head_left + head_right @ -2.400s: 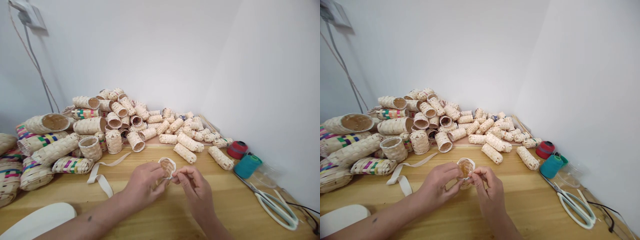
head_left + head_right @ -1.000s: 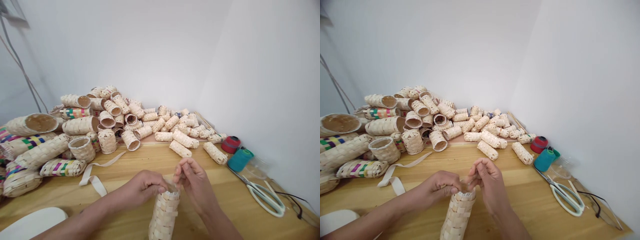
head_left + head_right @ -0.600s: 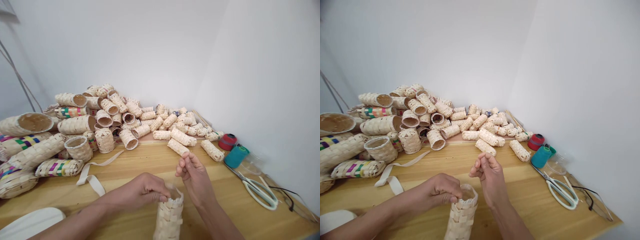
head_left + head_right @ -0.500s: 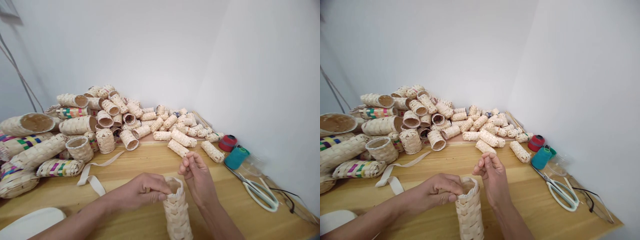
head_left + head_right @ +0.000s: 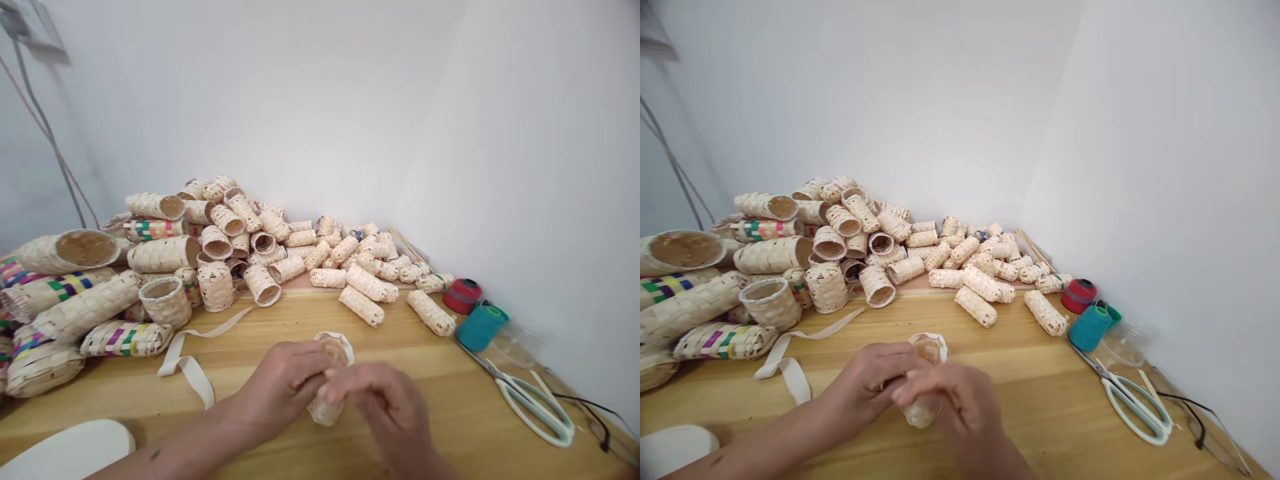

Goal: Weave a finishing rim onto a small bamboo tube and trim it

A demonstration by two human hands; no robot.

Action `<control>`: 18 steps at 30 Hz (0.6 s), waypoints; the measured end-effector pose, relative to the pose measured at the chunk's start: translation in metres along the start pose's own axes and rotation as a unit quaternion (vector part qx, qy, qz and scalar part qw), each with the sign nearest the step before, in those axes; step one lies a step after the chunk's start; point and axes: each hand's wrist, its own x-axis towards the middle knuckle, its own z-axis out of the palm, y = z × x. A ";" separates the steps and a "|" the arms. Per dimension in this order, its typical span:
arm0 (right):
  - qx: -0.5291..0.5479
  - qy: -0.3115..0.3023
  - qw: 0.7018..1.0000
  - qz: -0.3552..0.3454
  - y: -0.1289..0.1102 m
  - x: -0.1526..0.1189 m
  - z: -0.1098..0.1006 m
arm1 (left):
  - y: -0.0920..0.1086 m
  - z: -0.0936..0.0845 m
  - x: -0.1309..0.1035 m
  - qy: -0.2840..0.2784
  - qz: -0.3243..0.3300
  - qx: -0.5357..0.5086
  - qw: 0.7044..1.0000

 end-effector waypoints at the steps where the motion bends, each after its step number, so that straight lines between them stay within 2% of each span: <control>1: -0.018 -0.055 0.998 -0.029 0.000 -0.002 0.002 | -0.002 0.000 0.000 0.014 -0.010 0.000 1.000; 3: -0.037 -0.123 0.989 -0.074 0.002 -0.003 0.005 | -0.006 0.000 0.001 0.039 -0.044 -0.002 0.998; 4: -0.041 -0.130 0.987 -0.085 0.004 -0.003 0.005 | -0.009 0.000 0.002 0.053 -0.067 -0.004 0.996; 7: -0.038 -0.058 0.996 -0.061 0.009 0.004 0.004 | -0.017 -0.002 0.003 0.084 -0.130 -0.042 0.987; 10: -0.028 0.022 0.999 0.014 0.014 0.009 0.002 | -0.022 -0.001 0.004 0.100 -0.168 -0.105 0.975; 14: -0.041 0.056 0.988 0.138 0.021 0.010 0.001 | -0.022 0.000 0.004 0.101 -0.178 -0.130 0.970; 16: -0.070 0.067 0.983 0.156 0.024 0.009 0.001 | -0.021 -0.001 0.004 0.100 -0.173 -0.127 0.972; 18: -0.108 0.074 0.981 0.143 0.024 0.009 0.001 | -0.020 -0.002 0.004 0.102 -0.171 -0.123 0.972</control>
